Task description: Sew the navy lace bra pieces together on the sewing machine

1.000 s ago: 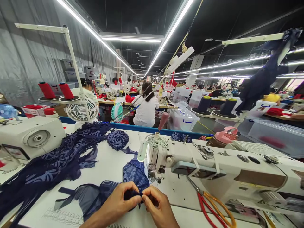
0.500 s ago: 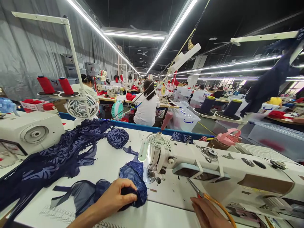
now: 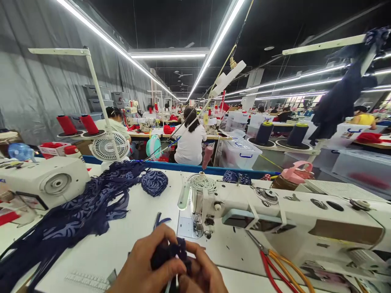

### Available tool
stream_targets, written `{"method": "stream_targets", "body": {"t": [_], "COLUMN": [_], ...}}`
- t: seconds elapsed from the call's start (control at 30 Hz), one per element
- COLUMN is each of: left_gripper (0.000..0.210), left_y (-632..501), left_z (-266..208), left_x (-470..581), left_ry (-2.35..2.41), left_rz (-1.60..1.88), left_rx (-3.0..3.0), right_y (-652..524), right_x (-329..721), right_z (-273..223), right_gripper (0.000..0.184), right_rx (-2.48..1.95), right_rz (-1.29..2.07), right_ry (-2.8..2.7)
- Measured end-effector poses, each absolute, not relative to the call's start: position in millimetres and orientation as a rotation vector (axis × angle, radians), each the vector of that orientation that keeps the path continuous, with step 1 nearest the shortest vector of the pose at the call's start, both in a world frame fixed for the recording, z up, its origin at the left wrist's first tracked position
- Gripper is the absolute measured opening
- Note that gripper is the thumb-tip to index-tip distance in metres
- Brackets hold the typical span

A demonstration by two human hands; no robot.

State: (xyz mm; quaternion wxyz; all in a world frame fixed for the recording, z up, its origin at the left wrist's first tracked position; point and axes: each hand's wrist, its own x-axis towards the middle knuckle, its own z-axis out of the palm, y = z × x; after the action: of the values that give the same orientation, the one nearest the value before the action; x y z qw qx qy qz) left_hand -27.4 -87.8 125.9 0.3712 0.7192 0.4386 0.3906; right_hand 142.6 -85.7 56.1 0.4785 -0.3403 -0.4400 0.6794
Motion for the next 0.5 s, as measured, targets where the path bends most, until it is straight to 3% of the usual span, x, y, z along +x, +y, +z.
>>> {"method": "stream_targets", "body": {"t": [0.13, 0.33, 0.5], "left_gripper": [0.053, 0.058, 0.059], "left_y": [-83.1, -86.0, -88.2], "left_z": [109.8, 81.4, 81.9], "left_x": [-29.4, -11.0, -11.1], "left_ry": [1.04, 0.924, 0.924], "left_rz": [0.979, 1.004, 0.997], "left_rx": [1.341, 1.098, 1.217], "right_y": [-82.3, -88.0, -85.1], "right_x": [168.5, 181.7, 181.8], "right_z": [57.4, 43.2, 48.4], "right_gripper": [0.055, 0.018, 0.026], "right_rx": [-1.036, -0.992, -0.94], "right_rz": [1.24, 0.418, 0.313], "right_ry": [-1.336, -1.814, -1.885]}}
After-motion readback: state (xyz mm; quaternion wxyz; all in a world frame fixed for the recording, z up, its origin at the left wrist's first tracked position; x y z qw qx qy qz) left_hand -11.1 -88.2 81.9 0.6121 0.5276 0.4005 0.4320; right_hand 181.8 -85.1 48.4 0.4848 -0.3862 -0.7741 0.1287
